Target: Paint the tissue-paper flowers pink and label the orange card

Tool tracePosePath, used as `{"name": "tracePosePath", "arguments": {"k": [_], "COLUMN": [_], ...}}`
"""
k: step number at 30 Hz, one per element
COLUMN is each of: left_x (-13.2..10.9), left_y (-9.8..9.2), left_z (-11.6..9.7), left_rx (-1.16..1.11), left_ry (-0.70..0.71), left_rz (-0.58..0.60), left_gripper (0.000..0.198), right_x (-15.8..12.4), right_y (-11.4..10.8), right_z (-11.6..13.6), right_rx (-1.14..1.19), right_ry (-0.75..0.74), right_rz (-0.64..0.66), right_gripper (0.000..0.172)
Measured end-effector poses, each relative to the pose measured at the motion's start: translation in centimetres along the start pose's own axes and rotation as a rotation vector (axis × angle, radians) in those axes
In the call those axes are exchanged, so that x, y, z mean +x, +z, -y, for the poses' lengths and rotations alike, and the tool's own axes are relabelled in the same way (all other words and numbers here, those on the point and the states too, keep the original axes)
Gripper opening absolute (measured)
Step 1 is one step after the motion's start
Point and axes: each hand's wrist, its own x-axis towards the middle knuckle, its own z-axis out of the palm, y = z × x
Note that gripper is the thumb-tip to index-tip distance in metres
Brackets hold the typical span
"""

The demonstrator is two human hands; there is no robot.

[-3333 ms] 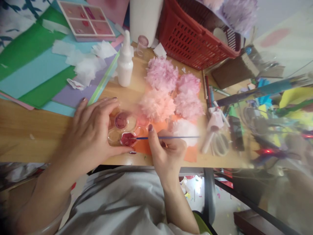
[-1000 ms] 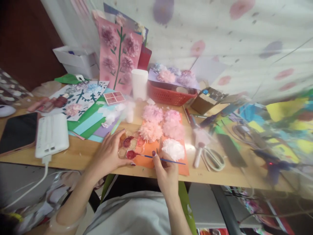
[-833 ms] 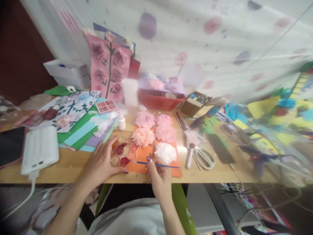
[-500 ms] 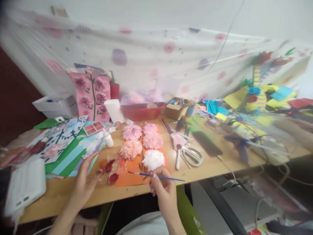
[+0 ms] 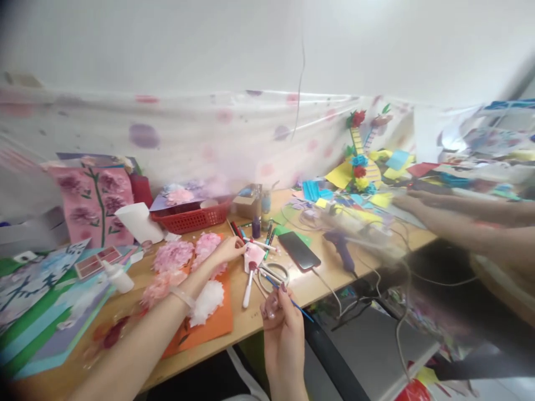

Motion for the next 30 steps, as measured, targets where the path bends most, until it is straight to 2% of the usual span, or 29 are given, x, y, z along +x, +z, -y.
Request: {"name": "tracePosePath", "arguments": {"k": [3,5,8,10,13,18,20,22,24,27,30], "left_x": [0.2,1.1,2.8,2.7,-0.7,-10.3,-12.7,-14.2,-15.1,-16.3,-17.7], "left_y": [0.2,-0.3,-1.7,-2.8,-4.3,-5.0,-5.0,-5.4,-6.2,-8.1,-10.2], "left_z": [0.3,-0.2,-2.0,-3.7,-6.5,-10.4,-11.8,-13.0,-14.0,-15.2,-16.0], "left_rx": [0.065,0.082,0.059,0.010,-0.121,-0.406,-0.672,-1.006,-1.237,-1.329,-1.311], "left_ry": [-0.060,-0.089,-0.108,-0.107,-0.098,-0.169,-0.257,-0.348,-0.383,-0.378,-0.354], "left_rz": [0.077,0.085,0.043,-0.014,-0.112,-0.190,-0.221,-0.254,-0.307,-0.469,-0.612], "left_gripper": [0.023,0.022,0.018,0.016,0.017,0.019,0.027,0.035,0.046,0.054,0.053], "right_x": [1.0,1.6,2.1,2.1,1.6,-1.1,-2.6,-4.0,-5.3,-6.9,-8.0], "right_y": [-0.6,-0.4,0.5,1.4,2.8,4.6,5.0,4.9,4.6,3.6,3.0], "right_z": [0.6,0.7,0.6,0.5,0.2,-2.1,-3.3,-4.1,-4.1,-3.2,-2.1], "right_rx": [-0.012,0.010,0.032,0.026,-0.015,-0.188,-0.308,-0.432,-0.541,-0.684,-0.840], "right_ry": [-0.015,-0.014,0.000,0.002,-0.019,-0.029,-0.099,-0.180,-0.211,-0.231,-0.405], "right_rz": [0.001,-0.041,-0.093,-0.082,-0.014,0.154,0.193,0.239,0.334,0.471,0.638], "right_gripper": [0.032,0.034,0.037,0.038,0.036,0.036,0.036,0.033,0.030,0.026,0.021]}}
